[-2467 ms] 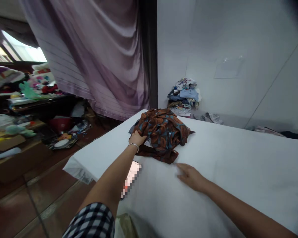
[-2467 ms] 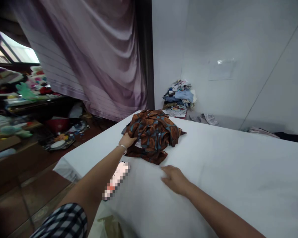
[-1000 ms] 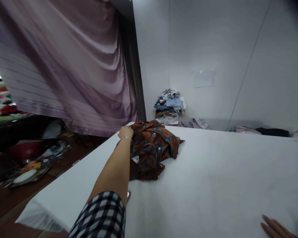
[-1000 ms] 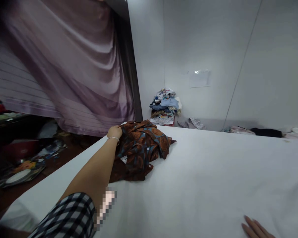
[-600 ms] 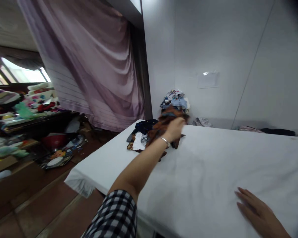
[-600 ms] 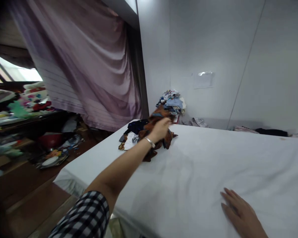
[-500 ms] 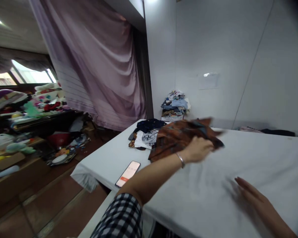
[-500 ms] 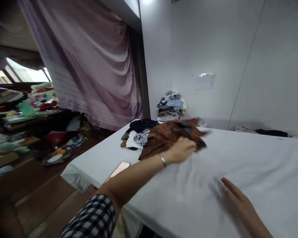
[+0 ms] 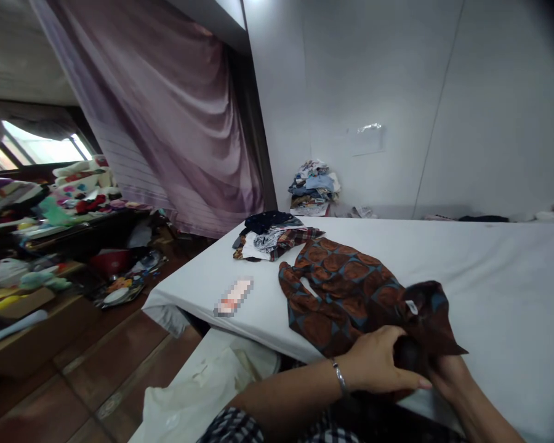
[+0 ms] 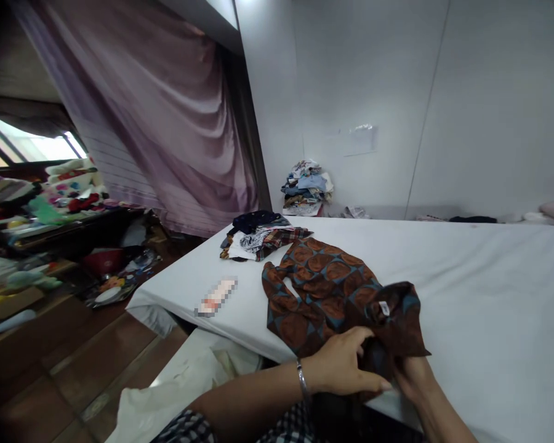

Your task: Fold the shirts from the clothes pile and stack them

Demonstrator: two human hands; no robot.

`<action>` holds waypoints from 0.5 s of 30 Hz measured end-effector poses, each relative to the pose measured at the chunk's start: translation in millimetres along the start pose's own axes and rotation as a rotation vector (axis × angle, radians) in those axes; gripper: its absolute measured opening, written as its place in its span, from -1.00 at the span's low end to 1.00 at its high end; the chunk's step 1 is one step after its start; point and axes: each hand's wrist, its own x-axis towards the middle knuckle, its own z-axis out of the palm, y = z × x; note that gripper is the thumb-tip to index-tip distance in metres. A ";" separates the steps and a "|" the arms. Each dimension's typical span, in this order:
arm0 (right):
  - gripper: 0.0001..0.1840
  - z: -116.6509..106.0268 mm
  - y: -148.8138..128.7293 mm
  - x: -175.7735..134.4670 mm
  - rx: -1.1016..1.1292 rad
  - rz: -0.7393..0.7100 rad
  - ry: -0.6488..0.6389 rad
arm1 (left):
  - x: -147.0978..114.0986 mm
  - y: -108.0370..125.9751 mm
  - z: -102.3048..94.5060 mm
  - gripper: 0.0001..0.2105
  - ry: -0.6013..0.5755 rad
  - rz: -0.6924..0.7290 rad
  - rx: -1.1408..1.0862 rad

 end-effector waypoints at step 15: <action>-0.43 -4.1 -4.5 -19.2 -0.221 -0.009 -0.230 | 5.1 23.0 -28.5 -0.80 0.365 0.021 -0.633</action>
